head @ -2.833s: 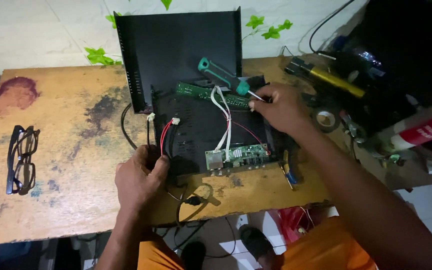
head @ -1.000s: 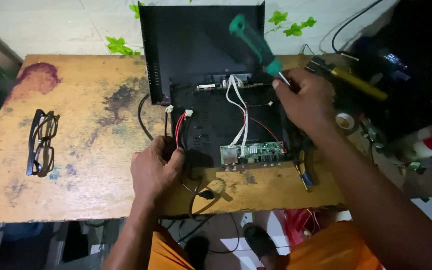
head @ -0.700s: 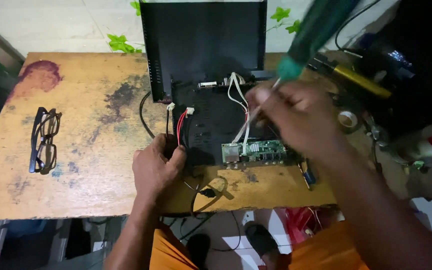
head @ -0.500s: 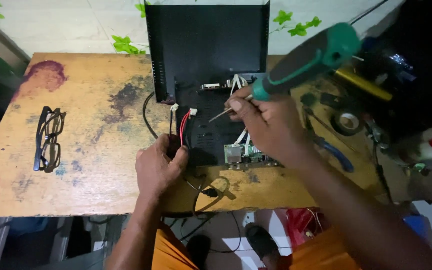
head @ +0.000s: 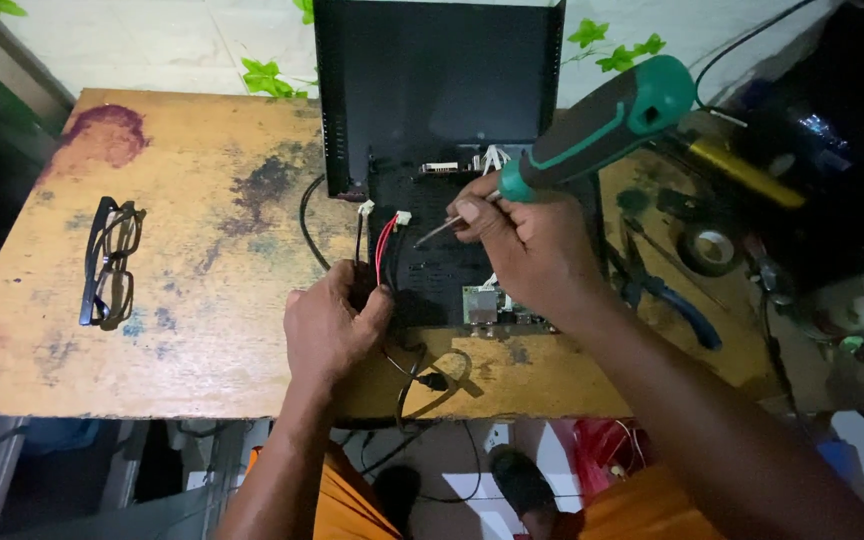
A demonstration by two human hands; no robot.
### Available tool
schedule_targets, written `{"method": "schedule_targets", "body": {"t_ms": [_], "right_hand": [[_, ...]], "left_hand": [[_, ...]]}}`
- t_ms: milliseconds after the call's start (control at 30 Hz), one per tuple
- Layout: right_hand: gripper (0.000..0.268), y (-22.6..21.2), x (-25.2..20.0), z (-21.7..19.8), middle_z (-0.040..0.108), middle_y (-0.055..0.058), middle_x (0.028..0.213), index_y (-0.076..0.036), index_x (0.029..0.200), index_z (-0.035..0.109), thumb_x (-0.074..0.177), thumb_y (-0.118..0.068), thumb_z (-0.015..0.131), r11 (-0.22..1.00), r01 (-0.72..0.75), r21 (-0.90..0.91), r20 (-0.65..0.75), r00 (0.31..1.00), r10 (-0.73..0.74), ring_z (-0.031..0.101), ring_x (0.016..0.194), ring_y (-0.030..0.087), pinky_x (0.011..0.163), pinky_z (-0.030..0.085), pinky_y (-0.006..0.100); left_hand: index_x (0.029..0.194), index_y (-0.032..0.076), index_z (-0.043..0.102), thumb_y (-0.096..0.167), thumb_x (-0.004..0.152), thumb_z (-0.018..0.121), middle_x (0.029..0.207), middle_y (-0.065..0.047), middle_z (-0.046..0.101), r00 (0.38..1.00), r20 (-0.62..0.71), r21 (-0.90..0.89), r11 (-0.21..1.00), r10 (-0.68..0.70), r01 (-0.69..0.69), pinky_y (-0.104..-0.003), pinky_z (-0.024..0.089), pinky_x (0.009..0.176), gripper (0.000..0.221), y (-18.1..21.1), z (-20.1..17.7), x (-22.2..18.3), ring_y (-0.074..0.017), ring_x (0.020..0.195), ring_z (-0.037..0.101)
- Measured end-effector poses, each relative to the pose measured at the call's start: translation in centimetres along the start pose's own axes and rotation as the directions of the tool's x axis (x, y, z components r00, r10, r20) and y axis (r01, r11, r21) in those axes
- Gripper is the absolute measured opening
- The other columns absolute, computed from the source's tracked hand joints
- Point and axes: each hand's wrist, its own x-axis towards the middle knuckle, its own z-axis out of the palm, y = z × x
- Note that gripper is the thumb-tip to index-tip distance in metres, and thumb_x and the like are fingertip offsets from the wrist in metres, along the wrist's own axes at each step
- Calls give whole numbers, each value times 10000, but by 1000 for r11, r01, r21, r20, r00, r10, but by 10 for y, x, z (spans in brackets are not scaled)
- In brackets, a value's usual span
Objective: Finalizing the internal wiring of an electronic device by connecting cables to a circuit board and using a screwdriver.
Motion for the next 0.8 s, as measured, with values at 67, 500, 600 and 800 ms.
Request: {"method": "schedule_targets", "body": {"t_ms": [67, 500, 600, 800], "right_hand": [[198, -4, 1, 0, 715, 328, 871, 33, 1011, 712, 1077, -71, 557, 1000, 21, -16, 29, 999, -21, 696, 772, 498, 710, 600, 509], [203, -1, 11, 1, 721, 318, 912, 38, 1118, 684, 1043, -140, 622, 998, 13, -56, 173, 985, -3, 706, 855, 520, 690, 552, 553], [250, -8, 18, 1, 708, 332, 976, 27, 1198, 670, 1079, -156, 549, 992, -68, -108, 296, 950, 97, 688, 904, 545, 706, 588, 618], [291, 14, 24, 9, 695, 347, 1025, 51, 1232, 639, 1086, -184, 547, 991, -80, -108, 325, 939, 111, 695, 928, 540, 731, 603, 635]], "left_hand": [[957, 132, 640, 501, 856, 628, 743, -229, 683, 999, -23, 5, 1000, 31, -31, -467, 434, 937, 383, -1, 1, 0, -471, 865, 666], [960, 164, 666, 467, 853, 651, 732, -195, 692, 999, -40, -3, 999, 36, -36, -430, 427, 920, 321, 1, 0, -2, -446, 843, 681], [960, 169, 663, 485, 842, 649, 749, -207, 680, 1000, -17, -7, 1000, 2, -2, -435, 434, 908, 337, -1, 2, 3, -461, 859, 652], [943, 151, 639, 507, 845, 645, 757, -217, 679, 1000, -2, 61, 998, -11, 11, -433, 431, 925, 369, -4, 4, 4, -464, 881, 649]]}}
